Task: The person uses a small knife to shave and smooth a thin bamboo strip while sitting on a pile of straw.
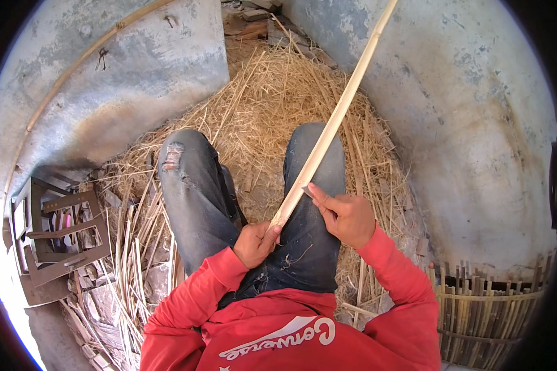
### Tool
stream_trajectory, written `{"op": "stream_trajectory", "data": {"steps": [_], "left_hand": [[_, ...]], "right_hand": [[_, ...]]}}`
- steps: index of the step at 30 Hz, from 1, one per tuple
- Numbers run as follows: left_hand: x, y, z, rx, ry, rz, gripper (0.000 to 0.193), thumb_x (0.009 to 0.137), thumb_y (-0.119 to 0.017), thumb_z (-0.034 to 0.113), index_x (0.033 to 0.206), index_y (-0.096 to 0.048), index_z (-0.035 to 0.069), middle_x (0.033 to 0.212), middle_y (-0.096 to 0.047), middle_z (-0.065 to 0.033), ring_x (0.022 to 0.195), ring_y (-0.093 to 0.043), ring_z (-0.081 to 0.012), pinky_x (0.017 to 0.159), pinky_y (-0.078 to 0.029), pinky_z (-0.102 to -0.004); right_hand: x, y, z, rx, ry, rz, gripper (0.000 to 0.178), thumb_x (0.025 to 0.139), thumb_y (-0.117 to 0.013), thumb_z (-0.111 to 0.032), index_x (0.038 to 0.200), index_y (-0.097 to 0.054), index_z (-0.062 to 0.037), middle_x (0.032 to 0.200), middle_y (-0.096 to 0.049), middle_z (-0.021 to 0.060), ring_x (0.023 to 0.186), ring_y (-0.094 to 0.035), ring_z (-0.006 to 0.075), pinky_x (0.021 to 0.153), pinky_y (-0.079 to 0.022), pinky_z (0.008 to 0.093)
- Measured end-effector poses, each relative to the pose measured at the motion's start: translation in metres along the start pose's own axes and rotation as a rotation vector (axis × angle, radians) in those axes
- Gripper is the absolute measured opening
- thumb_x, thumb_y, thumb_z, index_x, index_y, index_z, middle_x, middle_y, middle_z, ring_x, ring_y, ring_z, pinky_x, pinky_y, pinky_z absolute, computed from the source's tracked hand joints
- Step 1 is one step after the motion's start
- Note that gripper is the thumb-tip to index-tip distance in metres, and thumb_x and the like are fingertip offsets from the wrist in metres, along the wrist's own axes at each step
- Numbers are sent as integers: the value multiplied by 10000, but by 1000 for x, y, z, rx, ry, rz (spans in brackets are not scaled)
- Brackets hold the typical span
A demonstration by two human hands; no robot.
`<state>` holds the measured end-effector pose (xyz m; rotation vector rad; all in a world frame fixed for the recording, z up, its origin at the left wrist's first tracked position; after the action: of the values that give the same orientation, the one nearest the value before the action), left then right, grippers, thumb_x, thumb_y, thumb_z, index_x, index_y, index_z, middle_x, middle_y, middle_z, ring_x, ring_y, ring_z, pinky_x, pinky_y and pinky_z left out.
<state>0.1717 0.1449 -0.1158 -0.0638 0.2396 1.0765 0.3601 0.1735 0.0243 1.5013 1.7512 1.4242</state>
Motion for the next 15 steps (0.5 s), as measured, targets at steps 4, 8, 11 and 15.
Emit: {"op": "stream_trajectory", "data": {"steps": [4, 8, 11, 15], "left_hand": [[0, 0, 4, -17, -4, -13, 475, 1136, -526, 368, 805, -633, 44, 598, -559, -15, 549, -544, -117, 538, -445, -314], [0, 0, 3, -34, 6, -19, 477, 1138, -519, 363, 801, -625, 43, 596, -556, -17, 548, -545, -119, 539, -446, -314], [0, 1, 2, -12, -14, -15, 481, 1140, -513, 363, 799, -621, 42, 597, -558, -21, 546, -548, -124, 539, -449, -319], [2, -1, 2, -5, -19, -40, 491, 1144, -495, 376, 806, -621, 42, 599, -557, -22, 549, -552, -128, 542, -451, -321]], "right_hand": [[4, 6, 16, 34, -56, 66, 426, 951, -770, -139, 1369, -733, -209, 619, -607, 149, 485, -574, 297, 497, -441, 417], [15, 15, 34, -5, -54, 187, 430, 950, -766, -116, 1371, -732, -199, 630, -608, 158, 490, -575, 299, 497, -435, 408], [14, 9, 21, -54, -33, 100, 430, 947, -769, -124, 1369, -733, -197, 617, -599, 146, 490, -572, 299, 496, -438, 414], [-1, -4, 4, -23, 7, 30, 446, 934, -777, -136, 1372, -731, -206, 605, -595, 121, 488, -574, 297, 491, -450, 423]]}}
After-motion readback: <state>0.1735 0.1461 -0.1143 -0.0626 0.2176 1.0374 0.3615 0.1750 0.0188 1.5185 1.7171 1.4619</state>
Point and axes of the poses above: each hand's wrist, its own x-axis towards the middle knuckle, its own y-axis out of the back of the hand, z = x × y, the point moved 9 cm from there along x, towards the middle knuckle
